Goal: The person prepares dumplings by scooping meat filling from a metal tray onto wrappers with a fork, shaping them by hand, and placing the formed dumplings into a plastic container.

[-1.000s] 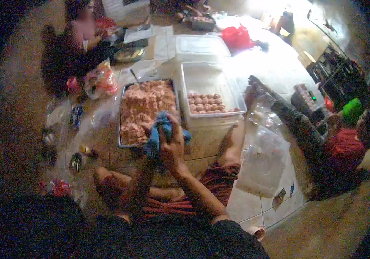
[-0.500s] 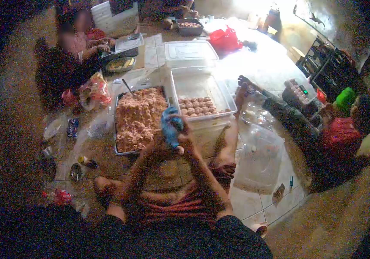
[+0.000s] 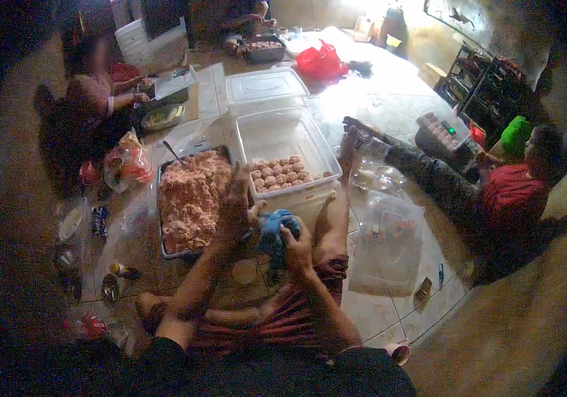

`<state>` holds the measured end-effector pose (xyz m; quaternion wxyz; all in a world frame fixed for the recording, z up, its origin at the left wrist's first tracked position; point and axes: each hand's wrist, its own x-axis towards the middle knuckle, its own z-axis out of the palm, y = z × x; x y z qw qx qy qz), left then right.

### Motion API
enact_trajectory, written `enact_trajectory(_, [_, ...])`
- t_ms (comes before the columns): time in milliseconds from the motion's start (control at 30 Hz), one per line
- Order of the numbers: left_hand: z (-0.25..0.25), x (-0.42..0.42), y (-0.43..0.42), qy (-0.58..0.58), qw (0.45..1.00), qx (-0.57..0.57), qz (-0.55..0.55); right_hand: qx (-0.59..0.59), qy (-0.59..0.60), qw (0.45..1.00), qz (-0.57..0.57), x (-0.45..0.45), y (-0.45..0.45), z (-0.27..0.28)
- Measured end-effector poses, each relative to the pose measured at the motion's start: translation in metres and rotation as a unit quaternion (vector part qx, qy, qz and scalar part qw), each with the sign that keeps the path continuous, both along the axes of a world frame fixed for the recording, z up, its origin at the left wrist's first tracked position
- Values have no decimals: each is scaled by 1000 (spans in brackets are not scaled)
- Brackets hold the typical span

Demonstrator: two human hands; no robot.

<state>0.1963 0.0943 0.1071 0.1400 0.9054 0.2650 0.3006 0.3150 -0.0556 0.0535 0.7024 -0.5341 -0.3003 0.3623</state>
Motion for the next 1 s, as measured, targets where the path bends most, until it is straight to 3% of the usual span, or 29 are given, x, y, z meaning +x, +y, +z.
enact_trajectory(67, [1,9,-31,-39,988,74,128,14,-3,997,-73,-14,4,-8])
enact_trajectory(100, [-72,33,-10,149,913,311,218,-10,-108,992,-65,-17,9,7])
enact_trajectory(133, [-51,27,-19,151,914,310,214,-32,-211,975,-57,-14,15,17])
enact_trajectory(200, [-14,11,-30,-36,946,319,-53,-107,-258,959,-41,13,37,-6])
enact_trajectory(233, [-20,4,-29,86,927,362,-41,-105,-262,959,15,20,46,-19])
enact_trajectory(333, [-11,-13,-37,28,948,310,-68,-71,-347,935,17,12,69,-21])
enact_trajectory(400, [-18,-37,-37,81,935,343,-45,-103,-273,948,127,14,59,-3])
enact_trajectory(433, [-20,-48,-41,6,974,226,-32,-130,-458,876,79,13,54,5])
enact_trajectory(500, [-38,-72,-50,-195,981,-8,-11,-120,-422,898,42,19,52,-21])
enact_trajectory(533, [-50,-84,-57,-194,981,-8,-2,-111,-383,917,-11,18,50,-29])
enact_trajectory(567, [-61,-94,-65,-287,932,-221,-13,-110,-384,917,-3,16,44,-36])
enact_trajectory(633, [-81,-105,-63,-368,830,-418,-16,-46,-134,988,-62,-3,27,-33])
enact_trajectory(667, [-91,-103,-59,-433,793,-427,-34,-47,-134,988,-56,-19,15,-26])
enact_trajectory(733, [-119,-89,-55,-556,701,-440,-74,9,-21,1000,-21,-63,-5,11])
enact_trajectory(767, [-141,-75,-56,-559,699,-441,-70,25,16,1000,-9,-80,-10,14])
enact_trajectory(800, [-168,-55,-58,-485,723,-485,-77,-1,-187,981,-48,-91,-10,1])
enact_trajectory(833, [-151,-47,-71,-446,751,-480,-84,-24,-382,920,-82,-98,-11,-1])
enact_trajectory(967, [-77,-49,-109,-394,830,-384,-92,-68,-379,910,-154,-75,16,10])
enact_trajectory(1000, [-69,-54,-111,-382,841,-371,-96,-44,-254,953,-159,-53,33,-15])
